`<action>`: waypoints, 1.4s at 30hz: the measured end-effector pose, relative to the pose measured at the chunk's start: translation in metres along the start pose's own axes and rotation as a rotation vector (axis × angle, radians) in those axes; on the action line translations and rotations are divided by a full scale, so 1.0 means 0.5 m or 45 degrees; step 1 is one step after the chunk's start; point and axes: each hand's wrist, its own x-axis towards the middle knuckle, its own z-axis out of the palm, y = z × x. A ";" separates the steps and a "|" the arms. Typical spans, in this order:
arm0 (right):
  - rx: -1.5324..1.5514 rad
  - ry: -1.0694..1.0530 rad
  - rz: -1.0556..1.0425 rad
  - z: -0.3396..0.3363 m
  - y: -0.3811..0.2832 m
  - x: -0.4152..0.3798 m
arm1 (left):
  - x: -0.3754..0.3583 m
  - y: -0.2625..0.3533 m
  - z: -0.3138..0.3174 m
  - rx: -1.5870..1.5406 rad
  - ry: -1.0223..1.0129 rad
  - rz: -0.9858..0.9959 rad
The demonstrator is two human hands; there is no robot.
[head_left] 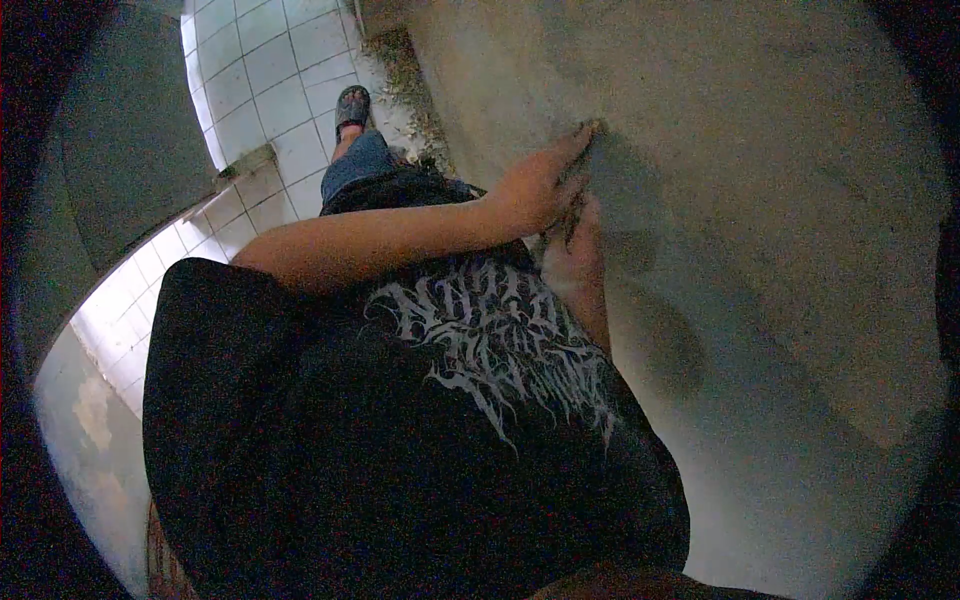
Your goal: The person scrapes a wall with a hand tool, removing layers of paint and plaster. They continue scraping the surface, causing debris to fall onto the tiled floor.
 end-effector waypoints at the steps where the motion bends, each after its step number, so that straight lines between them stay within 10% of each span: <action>1: -0.007 -0.002 0.006 -0.003 -0.002 -0.021 | -0.004 0.013 -0.001 -0.042 -0.066 0.025; 4: 0.289 0.094 0.144 -0.020 -0.021 -0.044 | -0.003 0.035 -0.004 -0.072 -0.146 -0.015; 6: 2.010 -0.246 0.602 -0.042 -0.009 0.000 | 0.001 0.033 -0.001 -0.052 -0.153 -0.081; 12: 0.303 0.173 -0.010 0.030 0.018 -0.022 | 0.005 0.006 0.013 0.076 -0.142 -0.081; 19: 1.772 0.105 0.399 0.024 -0.053 -0.008 | 0.011 -0.015 0.018 0.169 -0.007 0.128; 24: 0.505 -0.005 -0.028 0.056 0.031 0.008 | 0.014 -0.035 0.018 0.228 -0.085 0.018; 27: 1.623 -0.040 0.148 0.063 0.043 0.016 | 0.018 -0.026 0.003 0.259 -0.082 0.127; 34: 1.587 -0.029 0.077 0.012 0.019 0.017 | 0.013 0.009 0.013 0.148 0.035 0.134; 36: 1.493 -0.783 -0.139 -0.098 -0.031 -0.007 | 0.017 0.016 0.017 0.074 0.037 0.184; 37: 1.499 -0.771 -0.136 -0.091 -0.072 -0.006 | 0.021 0.014 0.023 0.024 0.041 0.102; 39: 0.100 0.078 0.354 -0.050 -0.136 -0.014 | 0.015 0.029 0.028 -0.045 0.018 0.007; 42: 0.124 0.107 0.176 -0.046 -0.082 -0.049 | 0.006 0.072 0.006 -0.075 -0.058 -0.101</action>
